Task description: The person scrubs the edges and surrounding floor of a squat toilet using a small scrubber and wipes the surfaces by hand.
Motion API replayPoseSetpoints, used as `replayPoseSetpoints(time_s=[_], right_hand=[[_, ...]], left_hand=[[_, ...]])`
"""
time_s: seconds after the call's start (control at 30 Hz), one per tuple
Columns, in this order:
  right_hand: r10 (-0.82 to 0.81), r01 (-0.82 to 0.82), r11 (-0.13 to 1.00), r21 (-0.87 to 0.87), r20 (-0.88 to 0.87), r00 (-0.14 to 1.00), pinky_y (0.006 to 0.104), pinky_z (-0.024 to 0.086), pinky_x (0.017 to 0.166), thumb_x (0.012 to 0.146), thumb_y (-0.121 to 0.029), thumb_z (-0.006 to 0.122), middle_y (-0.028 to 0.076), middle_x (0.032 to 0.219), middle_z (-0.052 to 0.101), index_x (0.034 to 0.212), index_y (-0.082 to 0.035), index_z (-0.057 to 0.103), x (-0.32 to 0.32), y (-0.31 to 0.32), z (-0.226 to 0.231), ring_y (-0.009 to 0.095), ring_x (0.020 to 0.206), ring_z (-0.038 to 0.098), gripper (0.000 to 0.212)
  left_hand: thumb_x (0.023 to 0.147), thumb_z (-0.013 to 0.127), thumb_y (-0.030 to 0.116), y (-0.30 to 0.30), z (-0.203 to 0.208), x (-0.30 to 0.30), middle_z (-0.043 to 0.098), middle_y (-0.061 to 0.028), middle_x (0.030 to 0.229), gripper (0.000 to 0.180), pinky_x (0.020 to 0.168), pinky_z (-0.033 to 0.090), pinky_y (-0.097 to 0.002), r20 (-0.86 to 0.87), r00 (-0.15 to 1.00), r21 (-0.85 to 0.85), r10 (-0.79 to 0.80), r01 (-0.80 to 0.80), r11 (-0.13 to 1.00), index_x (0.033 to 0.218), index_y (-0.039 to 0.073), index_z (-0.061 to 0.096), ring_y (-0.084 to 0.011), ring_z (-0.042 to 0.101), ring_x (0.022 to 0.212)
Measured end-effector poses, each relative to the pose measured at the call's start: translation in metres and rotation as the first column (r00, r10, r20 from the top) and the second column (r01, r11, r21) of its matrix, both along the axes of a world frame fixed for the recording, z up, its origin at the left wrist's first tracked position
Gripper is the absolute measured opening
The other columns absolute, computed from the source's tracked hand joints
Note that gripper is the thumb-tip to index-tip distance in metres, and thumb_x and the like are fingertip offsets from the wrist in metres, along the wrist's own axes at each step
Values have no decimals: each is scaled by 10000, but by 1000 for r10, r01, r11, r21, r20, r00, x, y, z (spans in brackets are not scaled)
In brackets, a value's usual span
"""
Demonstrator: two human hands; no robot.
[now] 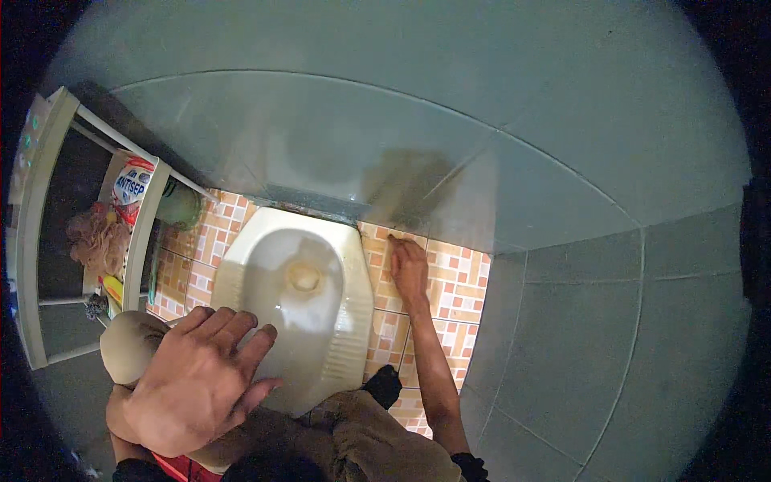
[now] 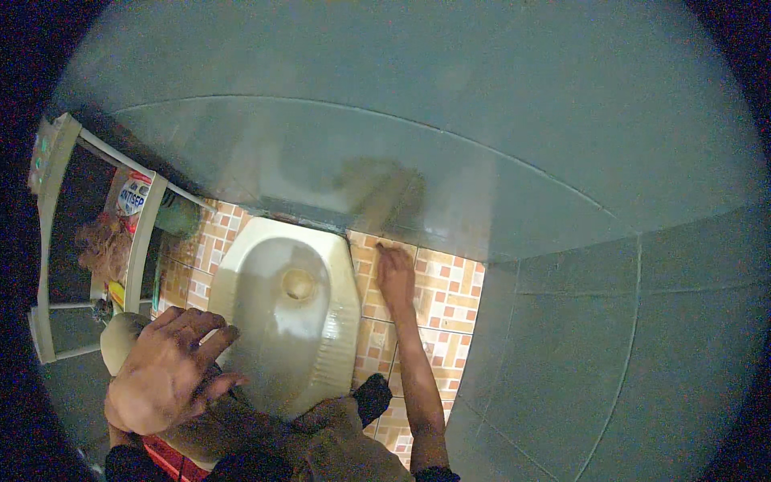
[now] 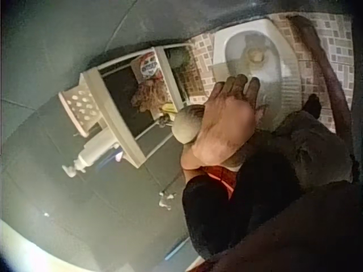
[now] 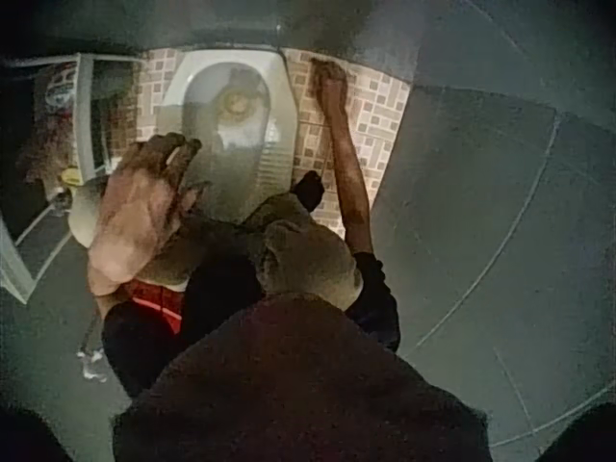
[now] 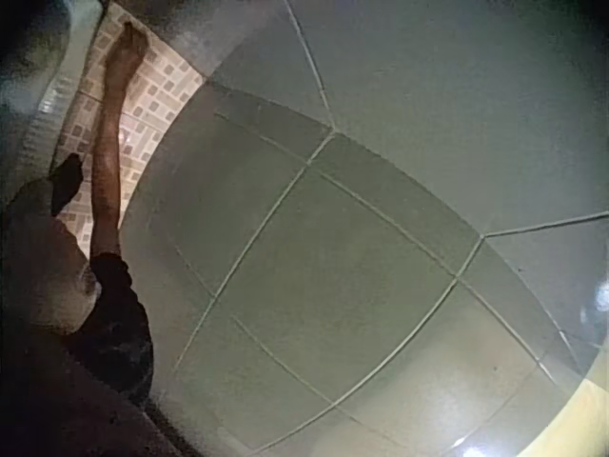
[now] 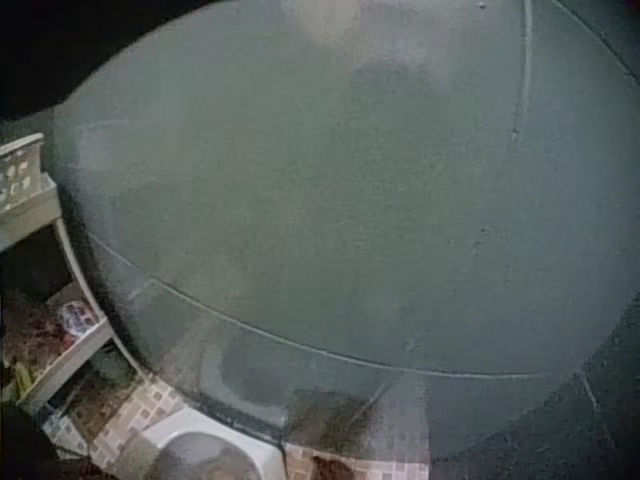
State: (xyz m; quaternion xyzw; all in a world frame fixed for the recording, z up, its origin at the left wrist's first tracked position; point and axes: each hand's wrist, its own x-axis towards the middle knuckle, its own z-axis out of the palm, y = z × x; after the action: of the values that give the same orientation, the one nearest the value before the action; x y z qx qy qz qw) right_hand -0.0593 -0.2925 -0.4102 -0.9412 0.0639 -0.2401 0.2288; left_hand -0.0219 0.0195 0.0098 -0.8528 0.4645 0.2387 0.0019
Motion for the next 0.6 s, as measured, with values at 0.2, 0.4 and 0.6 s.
replayPoseSetpoints(time_s=[0.2,0.4,0.6], right_hand=[[-147,171,980,100,-210,967,473,500,1002,940,-45,567,173,1080,734,1217,-36,702,9,12,9,364,1068,667,308],[33,-23,944,328,-27,999,435,571,871,936,-26,605,198,1073,736,1173,-55,740,49,43,53,375,968,711,275],[379,-346,914,210,-146,914,475,570,847,962,-83,626,168,1098,728,1194,-58,650,91,86,96,400,970,690,234]], left_hand=[[929,652,381,0,-5,1,627,-144,1195,479,1026,440,-426,11,1000,2,-2,2,1000,1263,42,603,-294,603,1140],[922,659,352,0,-5,6,631,-150,1166,471,982,444,-413,-26,998,-11,-57,56,998,1255,25,600,-286,604,1107],[919,674,379,24,-7,8,646,-170,1216,498,1022,461,-446,-42,998,60,-35,38,998,1265,27,609,-332,609,1173]])
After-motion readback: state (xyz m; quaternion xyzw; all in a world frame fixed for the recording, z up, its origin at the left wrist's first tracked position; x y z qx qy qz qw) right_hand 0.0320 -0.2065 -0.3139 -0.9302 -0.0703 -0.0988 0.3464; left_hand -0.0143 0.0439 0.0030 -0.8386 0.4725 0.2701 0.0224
